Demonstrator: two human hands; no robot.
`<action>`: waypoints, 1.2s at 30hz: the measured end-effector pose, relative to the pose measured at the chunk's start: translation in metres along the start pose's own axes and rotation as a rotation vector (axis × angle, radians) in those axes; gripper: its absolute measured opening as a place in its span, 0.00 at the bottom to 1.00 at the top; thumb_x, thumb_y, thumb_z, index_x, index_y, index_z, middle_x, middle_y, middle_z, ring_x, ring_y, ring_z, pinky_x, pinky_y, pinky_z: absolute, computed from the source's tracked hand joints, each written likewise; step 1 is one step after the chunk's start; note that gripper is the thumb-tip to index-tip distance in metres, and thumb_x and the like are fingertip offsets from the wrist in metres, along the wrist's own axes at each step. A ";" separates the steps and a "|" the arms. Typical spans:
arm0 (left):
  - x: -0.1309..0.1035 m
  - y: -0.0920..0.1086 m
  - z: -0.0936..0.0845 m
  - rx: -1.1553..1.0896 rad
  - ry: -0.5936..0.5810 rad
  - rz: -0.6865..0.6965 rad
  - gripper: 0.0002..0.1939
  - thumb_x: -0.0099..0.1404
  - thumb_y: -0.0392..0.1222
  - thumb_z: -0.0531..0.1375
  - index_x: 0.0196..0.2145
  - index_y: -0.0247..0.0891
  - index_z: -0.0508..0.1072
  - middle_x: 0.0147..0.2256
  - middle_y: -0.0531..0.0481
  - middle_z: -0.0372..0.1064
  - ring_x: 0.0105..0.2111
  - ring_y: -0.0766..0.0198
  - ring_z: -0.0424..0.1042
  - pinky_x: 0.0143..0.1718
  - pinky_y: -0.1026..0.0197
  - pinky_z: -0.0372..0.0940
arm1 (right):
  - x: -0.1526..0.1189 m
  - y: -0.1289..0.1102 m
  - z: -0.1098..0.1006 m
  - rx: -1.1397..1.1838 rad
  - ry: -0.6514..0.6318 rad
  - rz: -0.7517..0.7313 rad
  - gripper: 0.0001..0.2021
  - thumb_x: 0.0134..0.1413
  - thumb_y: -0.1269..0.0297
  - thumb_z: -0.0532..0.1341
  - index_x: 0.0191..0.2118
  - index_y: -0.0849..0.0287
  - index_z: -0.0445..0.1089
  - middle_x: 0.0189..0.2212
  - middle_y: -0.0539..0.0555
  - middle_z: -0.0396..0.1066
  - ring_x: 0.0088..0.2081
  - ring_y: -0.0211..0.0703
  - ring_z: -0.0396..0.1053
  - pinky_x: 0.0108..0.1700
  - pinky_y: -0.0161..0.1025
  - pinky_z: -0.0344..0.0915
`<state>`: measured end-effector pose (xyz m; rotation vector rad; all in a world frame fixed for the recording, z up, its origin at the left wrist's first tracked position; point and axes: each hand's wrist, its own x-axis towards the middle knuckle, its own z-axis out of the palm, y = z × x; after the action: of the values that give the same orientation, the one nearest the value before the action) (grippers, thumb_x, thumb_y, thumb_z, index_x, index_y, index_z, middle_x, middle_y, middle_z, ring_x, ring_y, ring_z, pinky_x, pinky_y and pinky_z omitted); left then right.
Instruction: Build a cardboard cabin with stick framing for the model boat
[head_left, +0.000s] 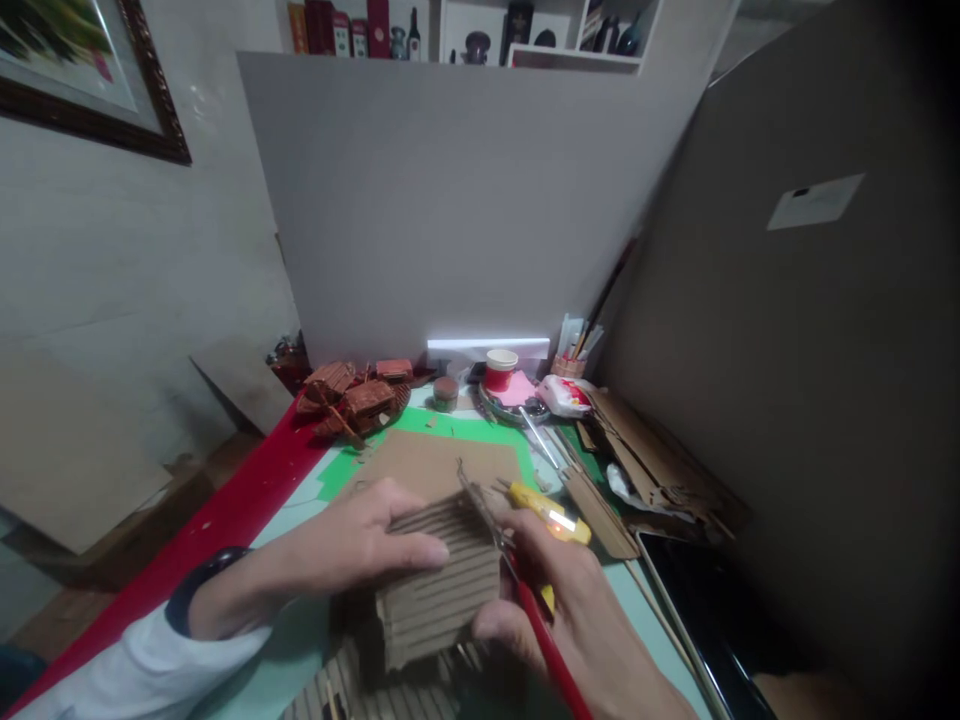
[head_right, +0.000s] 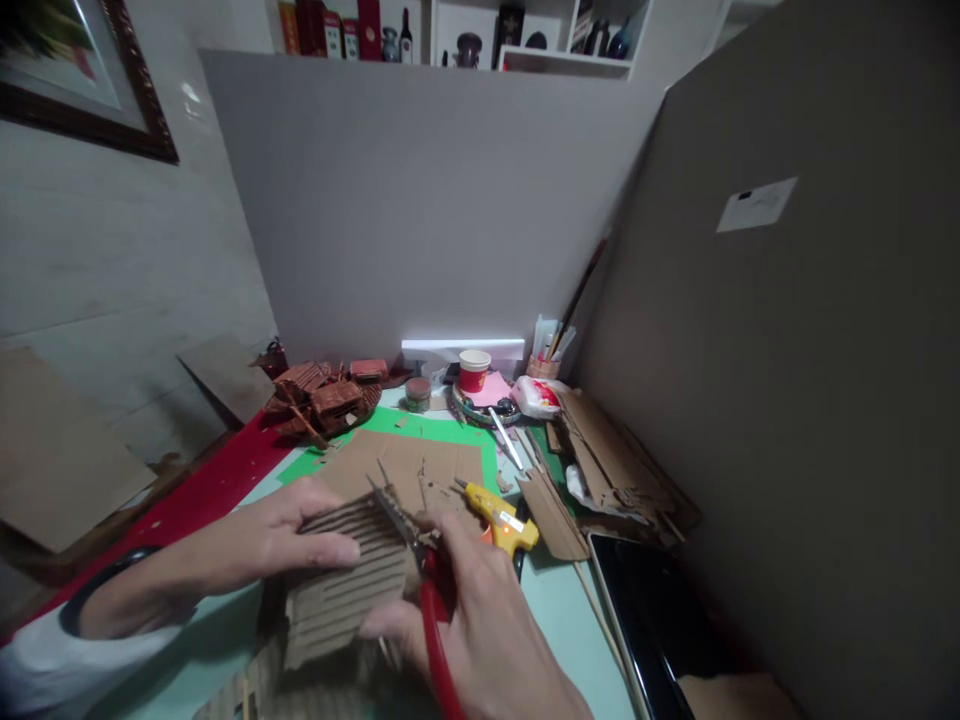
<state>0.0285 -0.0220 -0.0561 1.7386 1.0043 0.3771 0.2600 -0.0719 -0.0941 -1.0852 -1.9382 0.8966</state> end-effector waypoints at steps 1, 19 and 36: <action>0.000 0.001 0.001 0.022 -0.006 -0.009 0.18 0.61 0.56 0.63 0.29 0.36 0.76 0.27 0.54 0.66 0.30 0.62 0.64 0.32 0.63 0.57 | 0.000 -0.002 -0.001 0.007 -0.012 0.029 0.21 0.56 0.42 0.64 0.43 0.55 0.65 0.36 0.51 0.70 0.35 0.43 0.66 0.36 0.36 0.61; 0.002 -0.005 -0.009 -0.164 -0.176 -0.107 0.18 0.56 0.54 0.67 0.34 0.35 0.81 0.31 0.49 0.74 0.32 0.60 0.70 0.34 0.63 0.64 | 0.001 0.003 0.009 0.029 -0.052 0.040 0.19 0.62 0.50 0.60 0.26 0.56 0.59 0.21 0.46 0.60 0.25 0.37 0.55 0.28 0.35 0.51; 0.006 -0.002 -0.009 -0.091 -0.230 -0.117 0.13 0.55 0.50 0.67 0.23 0.39 0.74 0.22 0.56 0.64 0.25 0.64 0.61 0.28 0.63 0.55 | 0.005 0.005 0.010 -0.003 -0.046 0.077 0.19 0.62 0.50 0.57 0.26 0.57 0.60 0.21 0.48 0.60 0.25 0.38 0.56 0.28 0.36 0.53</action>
<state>0.0251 -0.0121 -0.0553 1.5924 0.9027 0.1414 0.2516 -0.0672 -0.1023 -1.1563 -1.9468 0.9686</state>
